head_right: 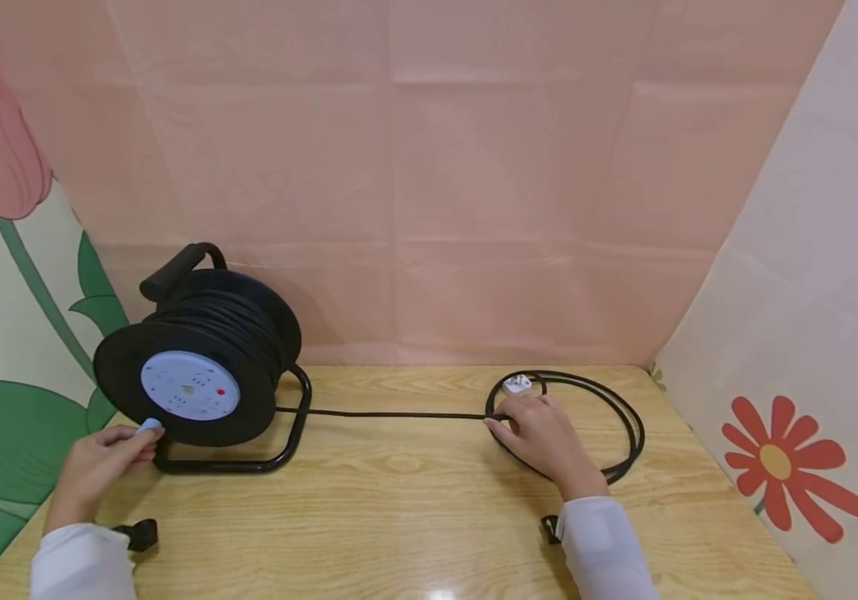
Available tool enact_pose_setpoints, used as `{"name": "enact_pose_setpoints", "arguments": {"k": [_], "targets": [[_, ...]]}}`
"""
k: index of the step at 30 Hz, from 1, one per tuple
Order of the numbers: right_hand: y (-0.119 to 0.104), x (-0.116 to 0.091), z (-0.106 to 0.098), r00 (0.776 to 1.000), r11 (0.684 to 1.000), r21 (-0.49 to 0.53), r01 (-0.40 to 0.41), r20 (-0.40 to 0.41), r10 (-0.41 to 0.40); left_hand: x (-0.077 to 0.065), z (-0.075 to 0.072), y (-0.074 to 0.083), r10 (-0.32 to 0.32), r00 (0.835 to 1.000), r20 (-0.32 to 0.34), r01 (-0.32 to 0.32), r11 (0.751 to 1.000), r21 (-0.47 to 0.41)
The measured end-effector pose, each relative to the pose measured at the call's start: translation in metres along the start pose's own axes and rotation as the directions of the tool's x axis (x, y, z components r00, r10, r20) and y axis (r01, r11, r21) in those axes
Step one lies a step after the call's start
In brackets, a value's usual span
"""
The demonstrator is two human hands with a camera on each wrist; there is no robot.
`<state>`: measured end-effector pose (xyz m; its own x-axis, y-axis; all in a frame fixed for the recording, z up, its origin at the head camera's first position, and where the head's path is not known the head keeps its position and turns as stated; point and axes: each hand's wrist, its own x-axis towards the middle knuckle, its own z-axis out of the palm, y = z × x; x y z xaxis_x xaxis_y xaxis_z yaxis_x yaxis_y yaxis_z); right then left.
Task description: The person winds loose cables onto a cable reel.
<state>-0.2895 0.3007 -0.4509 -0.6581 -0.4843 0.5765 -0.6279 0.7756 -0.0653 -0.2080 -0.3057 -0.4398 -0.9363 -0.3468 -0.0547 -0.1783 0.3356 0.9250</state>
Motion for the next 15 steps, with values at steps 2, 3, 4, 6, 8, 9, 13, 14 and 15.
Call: {"name": "enact_pose_setpoints", "arguments": {"k": [2, 3, 4, 6, 8, 9, 13, 14, 15], "targets": [[-0.001, 0.0, 0.0007, 1.0, 1.0, 0.01, -0.009, 0.018, 0.009, 0.0001, -0.0001, 0.0002, -0.001, 1.0, -0.03, 0.001, 1.0, -0.014], [-0.0015, 0.0001, 0.001, 1.0, 1.0, 0.015, -0.011, 0.023, 0.011, 0.0, -0.0001, 0.0003, 0.0, 0.999, -0.042, -0.001, 1.0, -0.019], [-0.0018, 0.0001, 0.0013, 1.0, 1.0, 0.018, -0.013, 0.027, 0.013, -0.0001, 0.0002, 0.0007, -0.002, 0.998, -0.057, 0.001, 1.0, -0.031], [-0.0027, 0.0004, 0.0018, 0.999, 1.0, 0.025, -0.016, 0.03, 0.015, 0.0001, 0.0, 0.0016, -0.005, 0.997, -0.081, 0.001, 0.999, -0.049], [-0.0038, 0.001, 0.0024, 1.0, 0.999, 0.031, -0.012, 0.023, 0.011, 0.0002, -0.0001, 0.0026, -0.011, 0.994, -0.106, 0.003, 0.997, -0.072], [-0.0041, 0.0011, 0.0028, 1.0, 0.999, 0.03, -0.01, 0.019, 0.009, 0.0, -0.0001, 0.0032, -0.014, 0.993, -0.118, 0.004, 0.996, -0.087], [-0.0054, 0.0022, 0.0049, 1.0, 1.0, 0.028, 0.01, -0.004, -0.01, -0.0015, -0.0002, 0.0053, -0.008, 0.987, -0.161, -0.012, 0.993, -0.119], [-0.0056, 0.0025, 0.0056, 1.0, 1.0, 0.026, 0.017, -0.008, -0.016, -0.0022, -0.0003, 0.0057, -0.002, 0.986, -0.17, -0.019, 0.992, -0.121], [-0.0059, 0.0031, 0.0065, 1.0, 0.999, 0.024, 0.024, -0.012, -0.024, -0.0031, -0.001, 0.0065, 0.004, 0.983, -0.181, -0.023, 0.994, -0.106]]}}
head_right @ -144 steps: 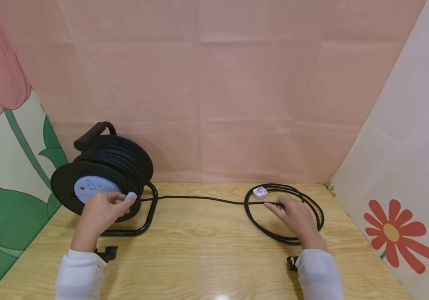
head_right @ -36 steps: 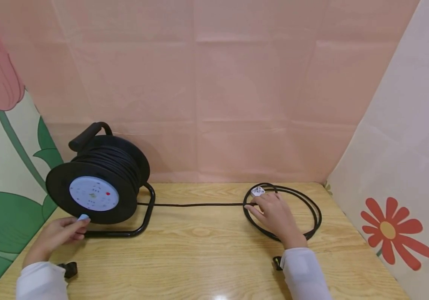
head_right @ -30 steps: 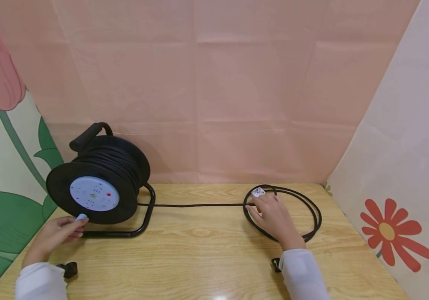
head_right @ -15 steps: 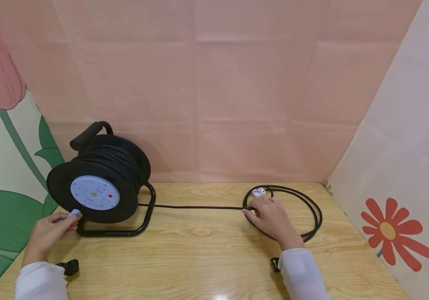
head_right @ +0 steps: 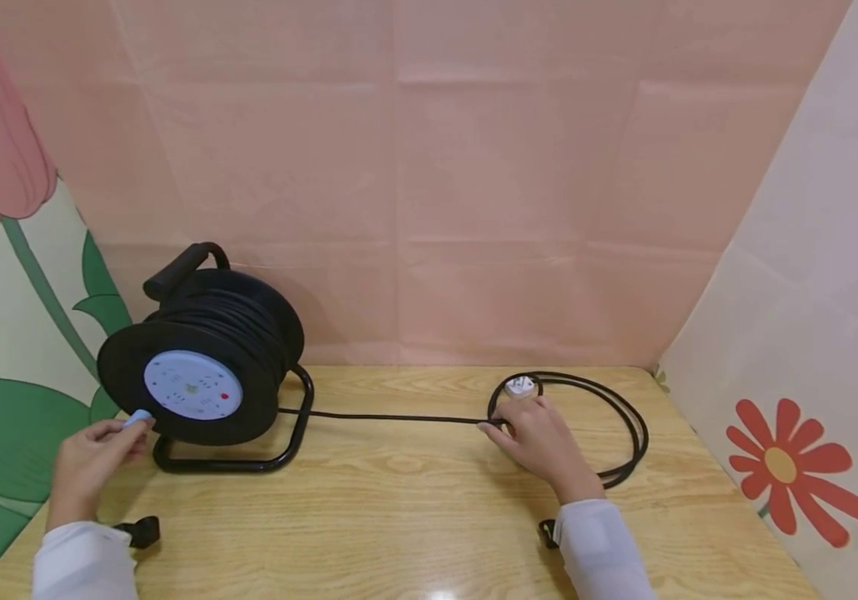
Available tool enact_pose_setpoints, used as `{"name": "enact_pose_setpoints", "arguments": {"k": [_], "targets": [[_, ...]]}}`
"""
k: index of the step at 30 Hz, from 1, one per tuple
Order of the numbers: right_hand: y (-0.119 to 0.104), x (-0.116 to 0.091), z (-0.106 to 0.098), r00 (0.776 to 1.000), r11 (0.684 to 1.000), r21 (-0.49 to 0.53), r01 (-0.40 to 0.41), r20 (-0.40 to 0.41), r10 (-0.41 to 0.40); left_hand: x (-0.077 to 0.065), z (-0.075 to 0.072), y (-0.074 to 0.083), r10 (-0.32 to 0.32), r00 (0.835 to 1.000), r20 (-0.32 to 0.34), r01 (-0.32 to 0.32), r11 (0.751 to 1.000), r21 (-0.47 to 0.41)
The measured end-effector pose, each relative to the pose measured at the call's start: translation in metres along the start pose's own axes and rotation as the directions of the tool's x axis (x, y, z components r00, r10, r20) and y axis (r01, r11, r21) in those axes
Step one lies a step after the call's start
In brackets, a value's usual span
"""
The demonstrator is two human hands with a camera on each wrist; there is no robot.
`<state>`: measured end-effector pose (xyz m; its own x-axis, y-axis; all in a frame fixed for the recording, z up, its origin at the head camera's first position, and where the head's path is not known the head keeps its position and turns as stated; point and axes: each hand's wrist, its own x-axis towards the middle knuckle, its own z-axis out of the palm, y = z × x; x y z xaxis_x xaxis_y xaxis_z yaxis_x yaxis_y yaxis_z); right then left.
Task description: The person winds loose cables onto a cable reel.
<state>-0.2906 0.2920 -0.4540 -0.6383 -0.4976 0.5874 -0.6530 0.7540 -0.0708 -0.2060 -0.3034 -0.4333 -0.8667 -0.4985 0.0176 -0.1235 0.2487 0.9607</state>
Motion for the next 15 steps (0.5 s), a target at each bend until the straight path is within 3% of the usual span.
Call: {"name": "enact_pose_setpoints", "arguments": {"k": [6, 9, 13, 15], "targets": [[-0.003, 0.002, 0.002, 1.0, 1.0, -0.021, 0.019, 0.016, -0.019, -0.004, -0.001, 0.005, 0.01, 0.999, -0.046, -0.009, 0.999, 0.039], [-0.006, 0.003, 0.004, 0.999, 0.999, -0.025, 0.022, 0.033, -0.021, -0.004, -0.001, 0.008, 0.01, 0.998, -0.065, -0.011, 1.0, -0.022], [-0.01, 0.004, 0.005, 0.998, 1.0, -0.016, 0.019, 0.053, -0.018, -0.005, -0.001, 0.011, -0.032, 0.995, -0.094, 0.018, 0.99, -0.14], [-0.012, 0.005, 0.006, 0.998, 1.0, -0.013, 0.017, 0.055, -0.016, -0.006, -0.001, 0.013, -0.052, 0.993, -0.108, 0.035, 0.987, -0.156]]}}
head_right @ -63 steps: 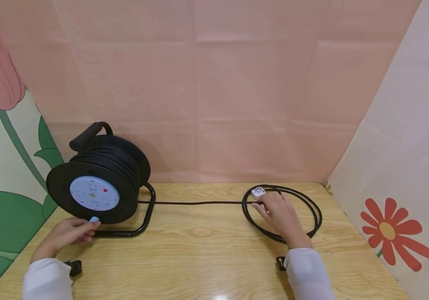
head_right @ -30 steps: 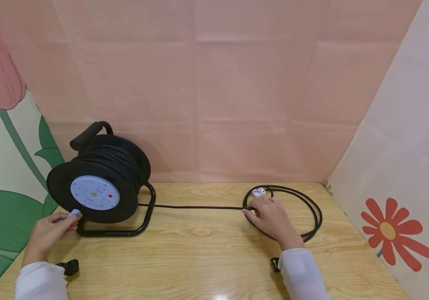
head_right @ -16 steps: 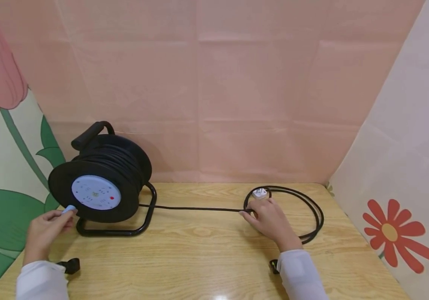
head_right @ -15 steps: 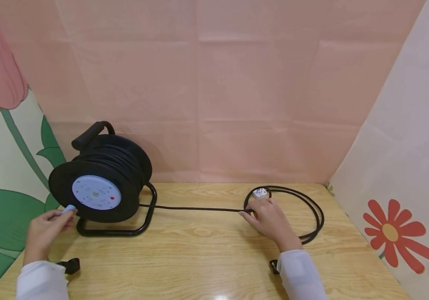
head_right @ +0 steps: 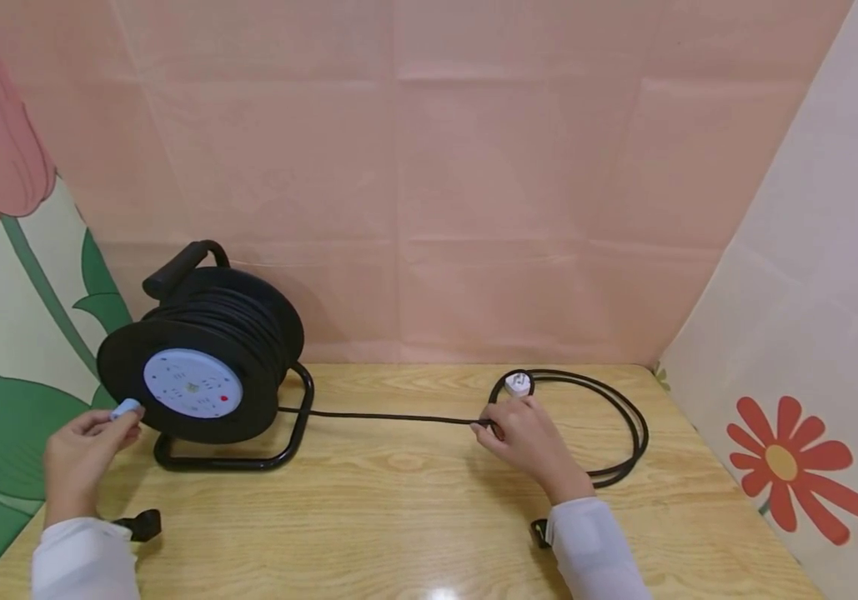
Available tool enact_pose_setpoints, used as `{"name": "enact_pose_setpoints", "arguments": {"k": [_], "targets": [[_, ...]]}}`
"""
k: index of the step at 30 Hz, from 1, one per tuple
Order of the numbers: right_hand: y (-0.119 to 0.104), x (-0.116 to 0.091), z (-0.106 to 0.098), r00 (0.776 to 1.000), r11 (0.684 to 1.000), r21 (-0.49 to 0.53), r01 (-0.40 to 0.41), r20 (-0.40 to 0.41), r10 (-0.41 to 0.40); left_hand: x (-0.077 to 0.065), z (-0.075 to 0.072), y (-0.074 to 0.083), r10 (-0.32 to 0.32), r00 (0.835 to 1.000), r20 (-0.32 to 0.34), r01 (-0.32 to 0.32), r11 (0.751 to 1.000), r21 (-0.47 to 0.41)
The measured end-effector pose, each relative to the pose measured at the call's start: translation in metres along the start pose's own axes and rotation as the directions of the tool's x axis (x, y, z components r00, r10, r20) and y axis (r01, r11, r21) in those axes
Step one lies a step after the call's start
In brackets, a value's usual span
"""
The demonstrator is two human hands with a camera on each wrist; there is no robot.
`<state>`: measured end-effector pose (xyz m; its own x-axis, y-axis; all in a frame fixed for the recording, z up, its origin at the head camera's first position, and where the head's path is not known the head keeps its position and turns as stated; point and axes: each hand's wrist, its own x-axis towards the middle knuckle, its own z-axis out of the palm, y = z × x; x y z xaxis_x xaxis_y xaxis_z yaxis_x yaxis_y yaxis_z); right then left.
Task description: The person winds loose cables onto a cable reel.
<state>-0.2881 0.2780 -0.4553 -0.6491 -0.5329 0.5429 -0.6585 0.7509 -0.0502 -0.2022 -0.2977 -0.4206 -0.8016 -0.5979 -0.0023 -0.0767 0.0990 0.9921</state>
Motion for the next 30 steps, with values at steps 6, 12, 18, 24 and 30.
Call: {"name": "enact_pose_setpoints", "arguments": {"k": [6, 12, 18, 24, 30], "targets": [[-0.005, 0.002, 0.001, 1.0, 1.0, 0.007, 0.015, -0.001, -0.015, -0.002, 0.0, 0.005, -0.021, 0.999, -0.046, 0.021, 1.0, -0.002], [-0.011, 0.004, 0.002, 1.0, 0.999, 0.028, 0.025, -0.003, -0.024, -0.004, -0.001, 0.009, -0.061, 0.997, -0.053, 0.055, 0.992, -0.113], [-0.018, 0.006, 0.004, 0.999, 1.0, 0.027, 0.014, 0.038, -0.015, -0.004, -0.001, 0.016, -0.087, 0.995, -0.053, 0.068, 0.953, -0.296], [-0.025, 0.009, 0.006, 0.998, 0.998, 0.029, 0.051, 0.031, -0.052, -0.007, 0.001, 0.022, -0.095, 0.992, -0.077, 0.062, 0.935, -0.351], [-0.031, 0.011, 0.011, 0.996, 0.997, 0.008, 0.083, 0.027, -0.083, -0.009, 0.004, 0.029, -0.101, 0.99, -0.098, 0.043, 0.88, -0.472]]}}
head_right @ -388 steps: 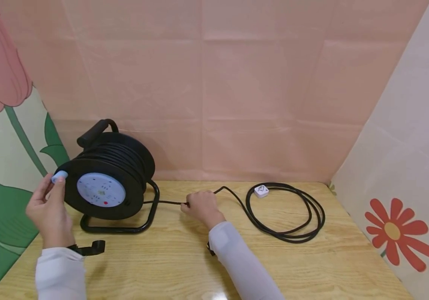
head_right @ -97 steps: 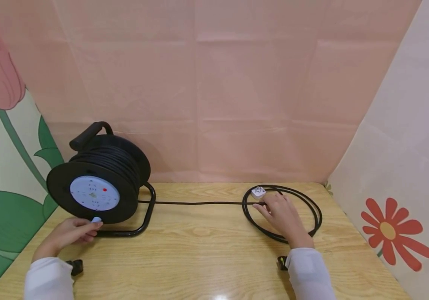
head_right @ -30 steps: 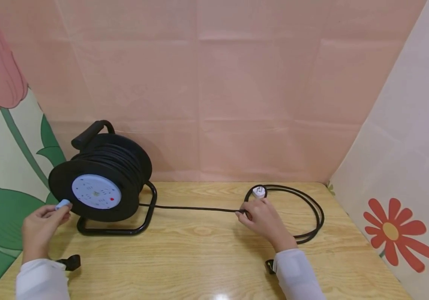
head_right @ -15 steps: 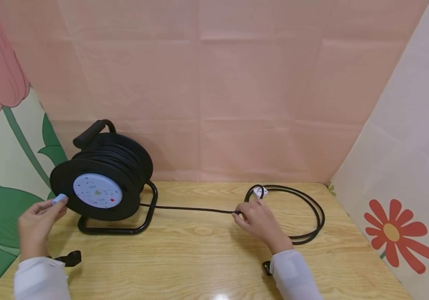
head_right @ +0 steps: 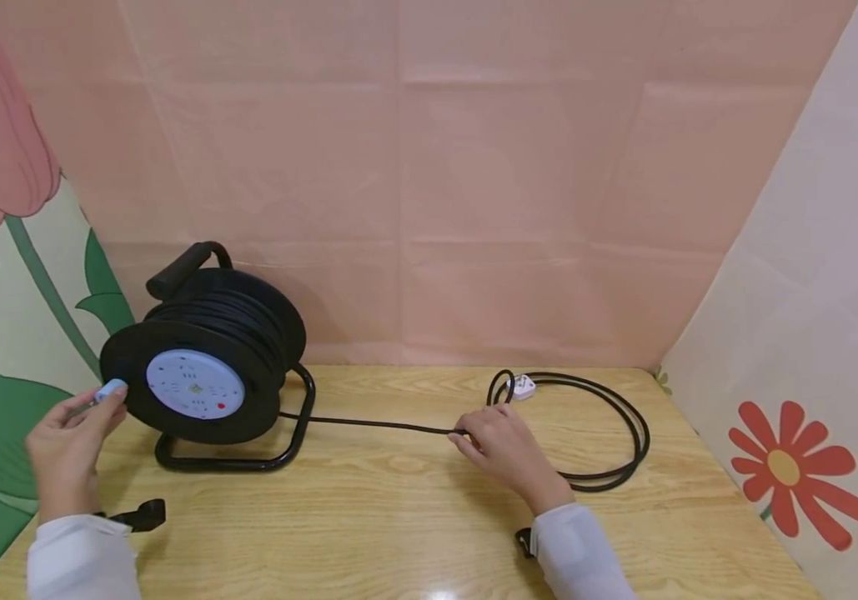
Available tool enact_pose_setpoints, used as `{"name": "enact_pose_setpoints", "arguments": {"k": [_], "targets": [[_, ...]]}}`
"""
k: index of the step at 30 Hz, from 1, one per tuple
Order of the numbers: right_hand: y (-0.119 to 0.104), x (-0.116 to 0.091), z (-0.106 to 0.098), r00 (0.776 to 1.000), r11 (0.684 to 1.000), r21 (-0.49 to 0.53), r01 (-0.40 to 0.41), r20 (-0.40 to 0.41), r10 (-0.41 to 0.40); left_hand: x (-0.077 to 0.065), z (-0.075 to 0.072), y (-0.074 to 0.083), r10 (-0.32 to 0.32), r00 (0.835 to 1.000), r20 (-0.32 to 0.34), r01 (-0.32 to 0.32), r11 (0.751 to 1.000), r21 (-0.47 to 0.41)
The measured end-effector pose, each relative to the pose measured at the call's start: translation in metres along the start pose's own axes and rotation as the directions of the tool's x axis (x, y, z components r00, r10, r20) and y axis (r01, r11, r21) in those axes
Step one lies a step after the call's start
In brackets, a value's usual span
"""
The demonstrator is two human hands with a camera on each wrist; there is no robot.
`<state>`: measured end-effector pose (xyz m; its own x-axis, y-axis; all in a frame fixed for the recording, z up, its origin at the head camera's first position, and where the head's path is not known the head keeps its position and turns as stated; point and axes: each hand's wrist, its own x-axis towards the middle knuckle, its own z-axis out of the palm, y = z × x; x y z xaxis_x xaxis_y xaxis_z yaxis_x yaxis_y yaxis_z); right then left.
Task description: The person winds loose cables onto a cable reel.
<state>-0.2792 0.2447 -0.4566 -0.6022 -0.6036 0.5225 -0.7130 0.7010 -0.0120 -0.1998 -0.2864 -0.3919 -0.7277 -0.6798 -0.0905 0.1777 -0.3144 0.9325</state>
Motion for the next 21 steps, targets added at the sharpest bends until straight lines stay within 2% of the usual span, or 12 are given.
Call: {"name": "enact_pose_setpoints", "arguments": {"k": [7, 12, 16, 21], "targets": [[-0.007, 0.003, 0.004, 1.0, 1.0, 0.002, 0.005, 0.017, -0.005, -0.002, 0.005, 0.002, -0.007, 0.999, -0.032, 0.004, 0.995, -0.097], [-0.014, 0.009, 0.004, 0.999, 1.0, 0.007, 0.028, 0.028, -0.028, -0.004, 0.008, 0.003, 0.02, 0.998, -0.058, -0.028, 0.992, -0.126], [-0.02, 0.015, 0.005, 0.999, 1.0, 0.004, 0.03, 0.041, -0.03, -0.005, 0.013, 0.003, 0.066, 0.995, -0.074, -0.076, 0.988, -0.137], [-0.026, 0.023, 0.005, 0.999, 0.999, 0.004, 0.035, 0.028, -0.035, -0.006, 0.022, 0.005, 0.145, 0.985, -0.094, -0.154, 0.983, -0.096]]}}
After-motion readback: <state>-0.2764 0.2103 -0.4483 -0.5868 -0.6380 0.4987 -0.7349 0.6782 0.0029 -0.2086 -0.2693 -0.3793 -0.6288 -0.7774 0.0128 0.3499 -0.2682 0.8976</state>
